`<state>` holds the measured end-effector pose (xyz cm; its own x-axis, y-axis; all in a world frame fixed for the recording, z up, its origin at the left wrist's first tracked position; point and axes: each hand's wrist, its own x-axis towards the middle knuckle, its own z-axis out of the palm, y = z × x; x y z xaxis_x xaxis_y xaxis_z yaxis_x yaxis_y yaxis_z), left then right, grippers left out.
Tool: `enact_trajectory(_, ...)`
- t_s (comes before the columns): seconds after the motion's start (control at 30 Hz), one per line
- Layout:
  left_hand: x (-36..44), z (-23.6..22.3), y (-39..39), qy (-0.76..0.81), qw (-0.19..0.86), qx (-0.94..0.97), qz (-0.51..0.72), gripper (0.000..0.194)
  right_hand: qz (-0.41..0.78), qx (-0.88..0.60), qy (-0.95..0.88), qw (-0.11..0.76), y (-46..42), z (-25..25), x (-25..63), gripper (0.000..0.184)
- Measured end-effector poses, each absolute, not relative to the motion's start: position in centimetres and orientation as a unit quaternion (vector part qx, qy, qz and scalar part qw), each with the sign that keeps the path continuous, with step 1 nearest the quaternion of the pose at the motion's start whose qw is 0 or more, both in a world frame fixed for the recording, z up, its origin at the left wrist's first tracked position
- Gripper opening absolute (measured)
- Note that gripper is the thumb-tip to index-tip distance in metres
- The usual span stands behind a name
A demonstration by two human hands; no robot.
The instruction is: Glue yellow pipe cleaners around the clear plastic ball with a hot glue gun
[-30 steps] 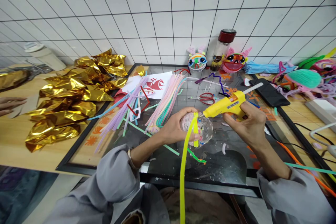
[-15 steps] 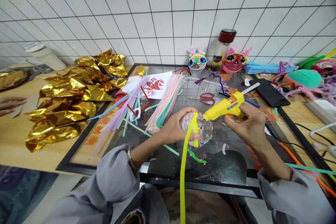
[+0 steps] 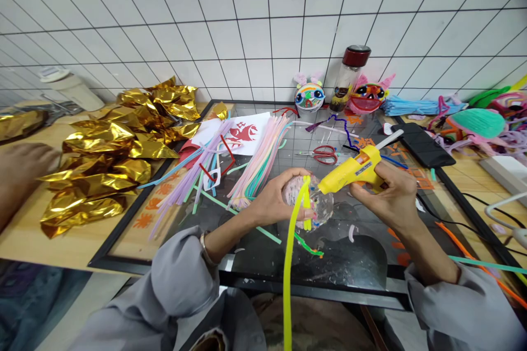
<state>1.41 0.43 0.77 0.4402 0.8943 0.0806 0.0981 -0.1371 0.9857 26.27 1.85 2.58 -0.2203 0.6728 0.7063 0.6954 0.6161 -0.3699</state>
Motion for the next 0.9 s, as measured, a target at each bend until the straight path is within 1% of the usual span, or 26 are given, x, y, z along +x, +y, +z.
enact_trajectory(0.23, 1.50, 0.92, 0.49, 0.386, 0.536, 0.651, 0.374, 0.075, -0.023, -0.456, -0.767, 0.451, 1.88, 2.45, 26.26, 0.025)
enact_trajectory(0.43, 1.57, 1.06, 0.36, 0.385, 0.540, 0.647, 0.376, 0.076, -0.069, -0.467, -0.753, 0.460, 2.14, 2.08, 26.43, 0.033)
enact_trajectory(0.8, 1.60, 0.95, 0.39, 0.382, 0.554, 0.640, 0.371, 0.076, -0.062, -0.455, -0.754, 0.470, 1.84, 1.99, 25.93, 0.030)
enact_trajectory(0.9, 1.69, 1.05, 0.35, 0.386, 0.553, 0.638, 0.372, 0.076, -0.064, -0.447, -0.762, 0.465, 1.87, 2.06, 25.87, 0.027)
